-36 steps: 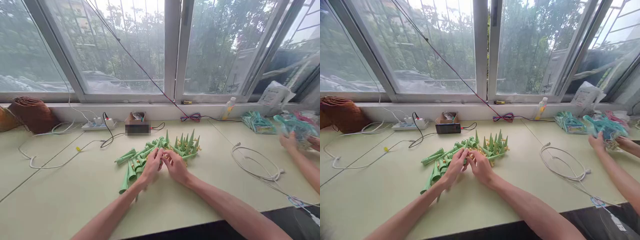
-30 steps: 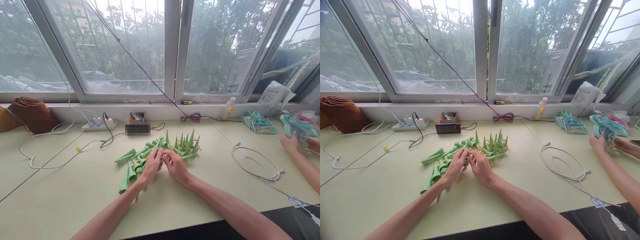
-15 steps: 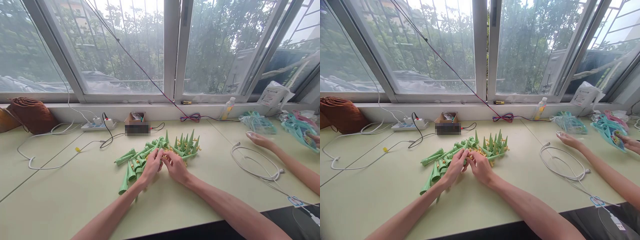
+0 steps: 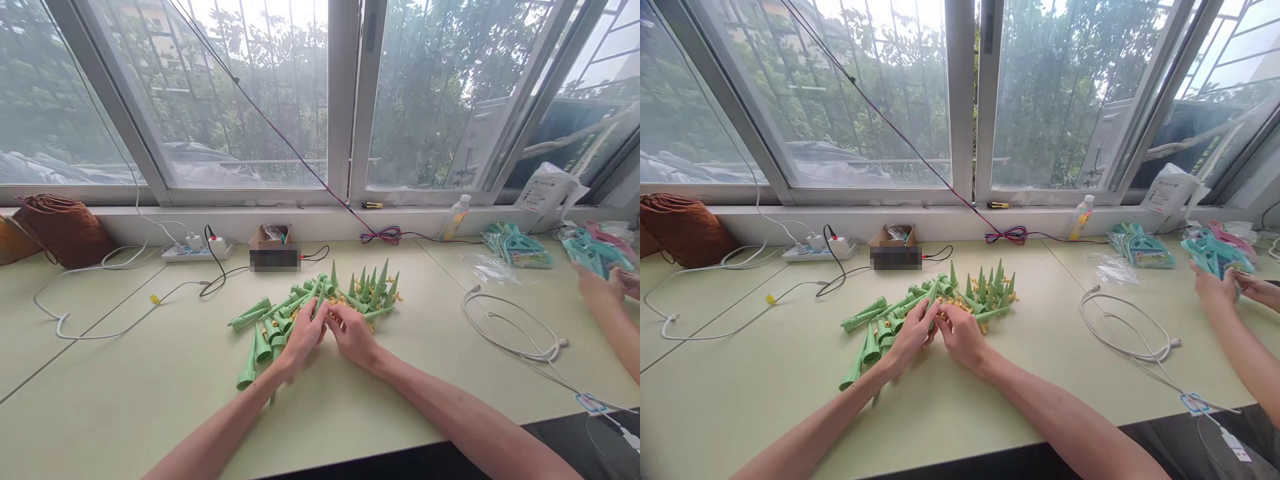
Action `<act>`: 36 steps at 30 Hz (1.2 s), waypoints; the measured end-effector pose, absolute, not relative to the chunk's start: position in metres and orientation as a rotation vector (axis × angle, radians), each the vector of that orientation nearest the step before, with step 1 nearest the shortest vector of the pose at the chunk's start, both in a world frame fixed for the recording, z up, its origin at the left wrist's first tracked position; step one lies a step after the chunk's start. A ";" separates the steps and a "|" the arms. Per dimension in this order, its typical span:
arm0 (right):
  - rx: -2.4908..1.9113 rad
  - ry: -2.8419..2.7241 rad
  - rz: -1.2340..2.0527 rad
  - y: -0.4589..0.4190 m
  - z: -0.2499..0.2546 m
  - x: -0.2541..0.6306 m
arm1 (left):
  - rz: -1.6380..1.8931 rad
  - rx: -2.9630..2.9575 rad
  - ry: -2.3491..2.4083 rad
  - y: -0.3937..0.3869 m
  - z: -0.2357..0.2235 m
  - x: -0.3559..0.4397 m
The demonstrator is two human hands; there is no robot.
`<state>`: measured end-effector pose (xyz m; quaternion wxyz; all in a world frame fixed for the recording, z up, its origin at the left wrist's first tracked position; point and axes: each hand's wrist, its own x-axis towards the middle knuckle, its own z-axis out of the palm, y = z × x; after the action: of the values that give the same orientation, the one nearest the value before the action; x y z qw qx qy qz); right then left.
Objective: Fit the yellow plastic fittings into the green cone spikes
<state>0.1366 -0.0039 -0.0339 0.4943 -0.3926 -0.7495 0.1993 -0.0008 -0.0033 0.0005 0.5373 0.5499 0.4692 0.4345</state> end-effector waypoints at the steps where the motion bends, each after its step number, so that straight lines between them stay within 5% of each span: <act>1: -0.953 -1.818 0.481 -0.004 -0.034 0.137 | 1.030 1.307 1.126 -0.004 0.001 -0.001; 36: -0.966 -1.851 0.506 -0.003 -0.034 0.138 | 1.023 1.363 1.088 -0.004 -0.001 -0.001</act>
<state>0.1382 -0.0032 -0.0341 0.4762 -0.3954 -0.7576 0.2072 -0.0009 -0.0038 -0.0007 0.5309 0.5712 0.4560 0.4288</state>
